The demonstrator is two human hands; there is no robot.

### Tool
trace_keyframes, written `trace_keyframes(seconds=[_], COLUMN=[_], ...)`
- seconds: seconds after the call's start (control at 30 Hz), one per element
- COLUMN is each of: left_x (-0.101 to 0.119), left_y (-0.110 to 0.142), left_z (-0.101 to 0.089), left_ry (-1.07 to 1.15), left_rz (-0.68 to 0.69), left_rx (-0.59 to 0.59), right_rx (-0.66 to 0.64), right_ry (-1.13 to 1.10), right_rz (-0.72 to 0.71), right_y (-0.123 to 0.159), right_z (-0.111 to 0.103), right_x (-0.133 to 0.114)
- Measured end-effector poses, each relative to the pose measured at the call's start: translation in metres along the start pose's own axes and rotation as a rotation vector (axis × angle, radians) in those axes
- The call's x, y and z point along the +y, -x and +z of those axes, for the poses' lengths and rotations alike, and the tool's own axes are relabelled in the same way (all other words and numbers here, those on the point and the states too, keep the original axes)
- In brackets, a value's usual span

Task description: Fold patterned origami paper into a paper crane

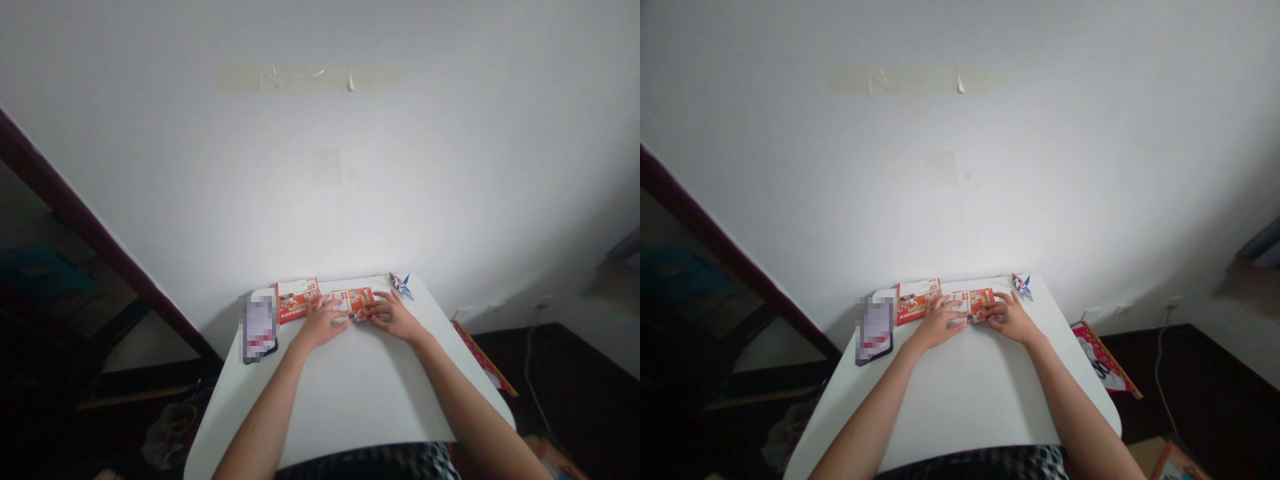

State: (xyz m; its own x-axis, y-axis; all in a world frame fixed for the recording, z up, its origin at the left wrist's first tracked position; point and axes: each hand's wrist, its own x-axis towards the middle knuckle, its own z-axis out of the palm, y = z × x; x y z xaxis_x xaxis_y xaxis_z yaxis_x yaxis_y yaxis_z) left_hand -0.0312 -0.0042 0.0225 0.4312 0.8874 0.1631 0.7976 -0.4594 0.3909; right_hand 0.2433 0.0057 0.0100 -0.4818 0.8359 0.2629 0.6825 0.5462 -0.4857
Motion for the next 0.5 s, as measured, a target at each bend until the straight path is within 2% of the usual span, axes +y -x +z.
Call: trace_keyframes(seconds=[0.3,0.5], left_x=[-0.005,-0.012], left_y=[-0.003,-0.009], left_z=[0.001,0.009], left_ry=[-0.004,0.057], left_rz=[-0.053,-0.103], left_rx=[0.009,0.172], right_rx=[0.197,0.283], right_ry=[0.018,-0.023], right_rz=[0.050,0.055], right_y=[-0.002,-0.005], right_z=[0.005,0.011], right_x=[0.012,0.018])
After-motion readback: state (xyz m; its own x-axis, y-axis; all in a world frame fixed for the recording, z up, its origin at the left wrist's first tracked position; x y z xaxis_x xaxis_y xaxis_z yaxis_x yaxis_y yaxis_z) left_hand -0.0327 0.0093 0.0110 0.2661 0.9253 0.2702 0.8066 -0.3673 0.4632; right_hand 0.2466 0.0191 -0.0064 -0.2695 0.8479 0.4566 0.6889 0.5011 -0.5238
